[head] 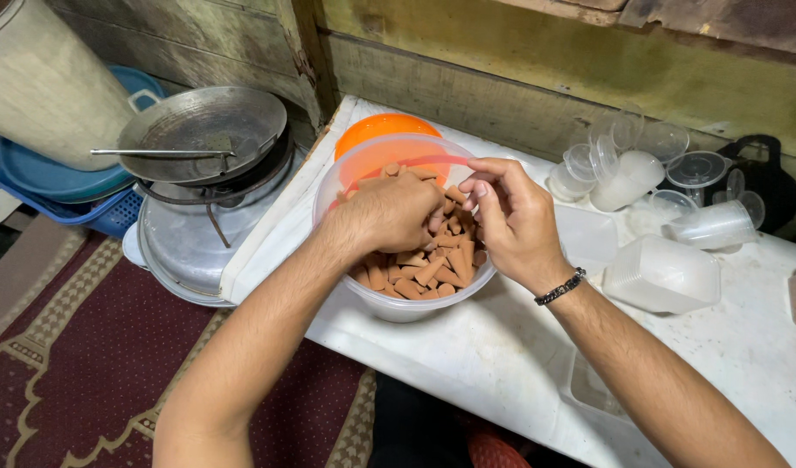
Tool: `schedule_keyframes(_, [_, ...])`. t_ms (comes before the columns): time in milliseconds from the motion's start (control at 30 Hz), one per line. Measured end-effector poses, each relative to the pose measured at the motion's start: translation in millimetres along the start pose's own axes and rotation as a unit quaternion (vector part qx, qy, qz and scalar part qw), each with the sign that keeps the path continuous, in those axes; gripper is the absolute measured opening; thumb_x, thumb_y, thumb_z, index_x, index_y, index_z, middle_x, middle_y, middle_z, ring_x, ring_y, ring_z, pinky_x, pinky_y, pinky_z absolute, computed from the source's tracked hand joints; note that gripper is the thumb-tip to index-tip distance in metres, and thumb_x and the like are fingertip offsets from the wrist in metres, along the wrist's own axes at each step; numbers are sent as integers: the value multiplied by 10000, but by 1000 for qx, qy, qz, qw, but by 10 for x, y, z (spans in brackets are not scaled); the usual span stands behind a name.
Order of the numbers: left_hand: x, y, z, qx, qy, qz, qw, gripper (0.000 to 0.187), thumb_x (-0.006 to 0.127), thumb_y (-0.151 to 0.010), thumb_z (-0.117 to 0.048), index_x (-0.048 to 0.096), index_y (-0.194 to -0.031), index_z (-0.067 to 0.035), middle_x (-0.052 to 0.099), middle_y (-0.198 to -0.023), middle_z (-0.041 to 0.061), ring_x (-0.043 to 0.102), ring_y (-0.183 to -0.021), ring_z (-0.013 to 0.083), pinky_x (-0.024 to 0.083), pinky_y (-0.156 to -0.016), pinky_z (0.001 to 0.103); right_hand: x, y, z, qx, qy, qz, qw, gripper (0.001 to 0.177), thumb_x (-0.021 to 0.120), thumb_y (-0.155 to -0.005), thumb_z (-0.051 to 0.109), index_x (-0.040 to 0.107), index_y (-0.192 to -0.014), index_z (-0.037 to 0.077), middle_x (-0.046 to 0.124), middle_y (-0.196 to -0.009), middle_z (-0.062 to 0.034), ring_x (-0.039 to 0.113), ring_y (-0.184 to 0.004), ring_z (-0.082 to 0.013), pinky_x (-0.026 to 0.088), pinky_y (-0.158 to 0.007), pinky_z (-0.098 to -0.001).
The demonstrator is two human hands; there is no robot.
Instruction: The person takes incense cones from a large tub and places them into small plastic containers, then presses the lids closed.
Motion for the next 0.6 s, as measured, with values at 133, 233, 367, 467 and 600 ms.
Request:
schedule_keyframes(133, [34,2,-33,-20,-19,1,1000,125,816,-798,-260,762,-897,-207,749,-918,38,687,-1064,357,557,-812,637,-6,6,14,0,-3,-2,1000,237,484,-1023,-53,591,-1235,-40,716,-934,-161,685,-730,-209,584,-600,-308])
schedule_keyframes(233, [131,-58,61,-35,-41,-4,999,109,802,-817,-266,769,-904,-209,747,-945,74,684,-1071,368,572,-794,627,-22,50,22,0,-13,-5,1000,240,483,-1026,-48,588,-1242,-41,713,-946,-161,683,-742,-205,589,-613,-306])
schedule_keyframes(367, [-90,192,7,-25,-71,-140,987,169,675,-814,-139,700,-981,-124,721,-875,128,728,-893,417,595,-761,586,-304,195,182,-15,-100,-90,991,206,523,-1032,-25,566,-1230,-57,682,-998,-169,666,-809,-200,595,-619,-280])
schedule_keyframes(467, [-254,497,-367,4,-103,-200,974,172,641,-802,-110,636,-973,-129,702,-847,93,730,-821,409,601,-724,557,-608,376,419,-31,-52,-91,994,172,603,-997,-25,605,-1165,-63,685,-970,-164,675,-814,-211,576,-622,-277])
schedule_keyframes(600, [-276,762,-1239,135,-166,-293,932,180,626,-794,-33,601,-948,-121,674,-750,58,720,-755,328,595,-647,458,-898,575,883,-49,71,-9,996,180,799,-823,15,718,-983,24,743,-923,-101,691,-764,-234,560,-563,-280])
Point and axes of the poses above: each hand's wrist, its own y-axis away from the middle knuckle, its own x-axis out of the palm, z = x × y, the point moved 4 cm from there along -y, towards the middle knuckle
